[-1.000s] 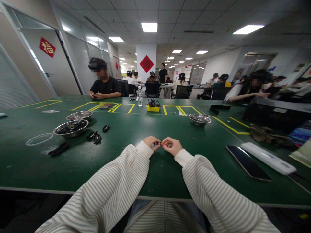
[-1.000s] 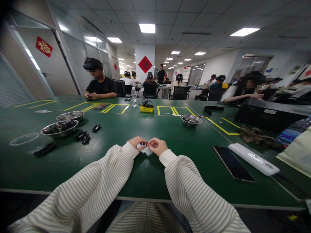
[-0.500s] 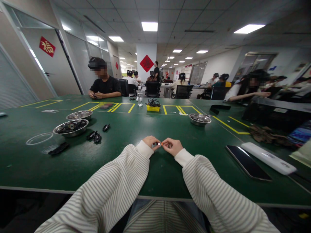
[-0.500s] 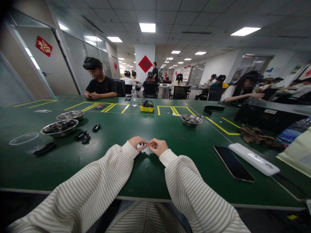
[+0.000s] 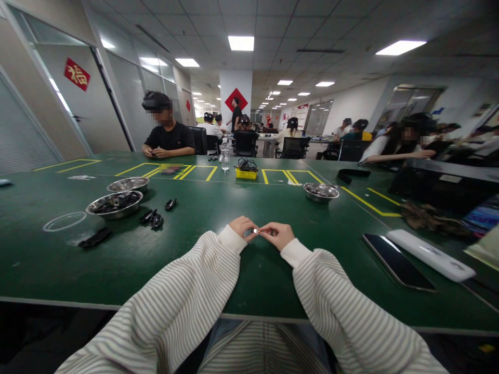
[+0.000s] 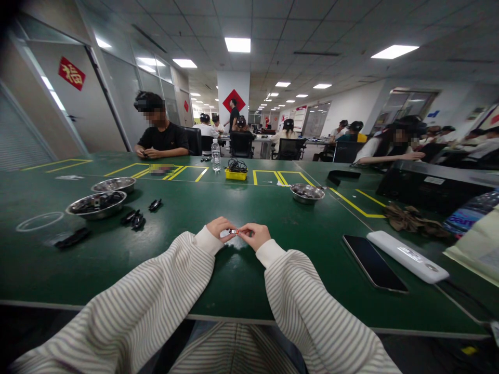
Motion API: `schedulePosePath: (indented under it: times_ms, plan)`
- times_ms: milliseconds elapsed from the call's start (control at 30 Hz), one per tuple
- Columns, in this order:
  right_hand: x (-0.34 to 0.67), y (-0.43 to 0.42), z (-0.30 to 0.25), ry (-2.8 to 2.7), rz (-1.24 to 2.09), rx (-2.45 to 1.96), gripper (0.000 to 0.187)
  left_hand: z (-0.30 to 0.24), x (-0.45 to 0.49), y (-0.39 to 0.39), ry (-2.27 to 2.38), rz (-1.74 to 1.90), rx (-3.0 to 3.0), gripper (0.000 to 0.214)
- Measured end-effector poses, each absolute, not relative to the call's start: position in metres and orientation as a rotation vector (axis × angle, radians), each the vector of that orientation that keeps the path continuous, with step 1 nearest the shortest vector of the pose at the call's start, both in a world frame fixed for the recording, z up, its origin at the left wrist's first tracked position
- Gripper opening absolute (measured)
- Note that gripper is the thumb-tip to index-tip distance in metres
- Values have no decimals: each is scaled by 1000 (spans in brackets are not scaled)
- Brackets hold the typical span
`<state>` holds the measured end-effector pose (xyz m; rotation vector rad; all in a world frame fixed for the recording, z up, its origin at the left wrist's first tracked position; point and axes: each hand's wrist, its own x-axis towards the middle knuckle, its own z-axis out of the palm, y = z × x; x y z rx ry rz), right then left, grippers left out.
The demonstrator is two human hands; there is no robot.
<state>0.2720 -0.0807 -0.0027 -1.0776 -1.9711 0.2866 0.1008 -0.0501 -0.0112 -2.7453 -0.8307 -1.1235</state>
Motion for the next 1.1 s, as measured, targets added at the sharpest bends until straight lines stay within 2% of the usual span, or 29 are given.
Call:
schedulePosePath:
  times_ms: [667,967,1100]
  plan:
    - [272,-79,-4,-1986,255,-1125,14,-12,97,-46,-1064,-1183,-2677,13]
    - [273,-79,-6,-2034,280,-1131,15,-14,63,-10,-1489,-1111,-2421,13]
    - [273,-79,-6,-2055,281,-1124,15,-12,37,6,-1799,-969,-2266,16]
